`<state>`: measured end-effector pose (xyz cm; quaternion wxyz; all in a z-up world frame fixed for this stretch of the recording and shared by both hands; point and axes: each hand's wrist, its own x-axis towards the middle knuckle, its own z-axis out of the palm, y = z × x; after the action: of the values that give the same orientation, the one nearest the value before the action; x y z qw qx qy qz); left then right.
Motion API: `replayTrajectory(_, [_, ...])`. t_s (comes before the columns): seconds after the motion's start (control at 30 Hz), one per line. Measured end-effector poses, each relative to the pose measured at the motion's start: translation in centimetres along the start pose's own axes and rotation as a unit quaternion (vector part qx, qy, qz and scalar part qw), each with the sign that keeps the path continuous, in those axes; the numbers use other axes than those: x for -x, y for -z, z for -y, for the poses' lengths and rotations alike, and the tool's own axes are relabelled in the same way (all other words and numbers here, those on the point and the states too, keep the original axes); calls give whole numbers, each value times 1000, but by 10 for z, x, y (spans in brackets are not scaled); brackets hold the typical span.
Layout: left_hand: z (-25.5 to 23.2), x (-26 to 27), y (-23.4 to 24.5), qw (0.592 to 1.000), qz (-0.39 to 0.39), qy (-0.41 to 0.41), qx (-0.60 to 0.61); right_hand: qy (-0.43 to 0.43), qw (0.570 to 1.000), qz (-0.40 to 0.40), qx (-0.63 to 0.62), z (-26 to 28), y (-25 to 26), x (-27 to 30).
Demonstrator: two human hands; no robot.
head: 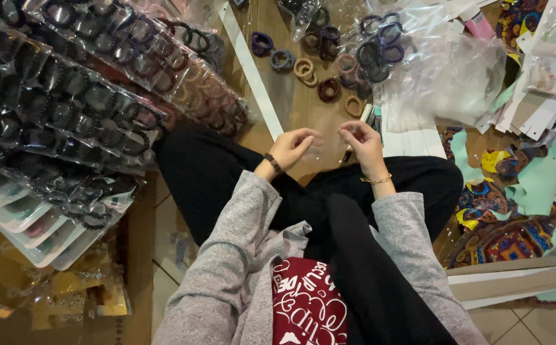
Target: The person sits on the floor and packs spiral hair ties into small clear plastic bags. They pick up hair ties from a pile on the floor, place them into bags, and set the filled bags aside.
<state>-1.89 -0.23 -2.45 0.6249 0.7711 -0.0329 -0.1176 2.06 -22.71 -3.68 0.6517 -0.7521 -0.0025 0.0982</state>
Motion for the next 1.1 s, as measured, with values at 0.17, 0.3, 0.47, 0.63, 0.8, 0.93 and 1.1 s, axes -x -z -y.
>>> replayTrajectory(0.17, [-19,1,6,996,49,62,40,-19,999,-30,-18,-6,1,-2])
replayTrajectory(0.3, [-48,1,20,983,80,157,50,-21,1000,-9,-13,1,-3,2])
replayTrajectory(0.47, [-36,-4,20,960,89,207,165,-10,1000,11,-10,10,-4,4])
replayTrajectory(0.63, [-29,-6,18,968,105,172,151,3,1000,4,-4,6,-3,-1])
replayTrajectory(0.8, [-15,-9,14,987,83,131,44,9,1000,-20,21,14,-6,-4])
replayTrajectory(0.93, [20,-20,12,994,-44,88,-47,-12,997,-77,20,16,0,-8])
replayTrajectory(1.1, [3,-22,26,967,-231,104,17,-41,990,-133,-5,-7,5,-17])
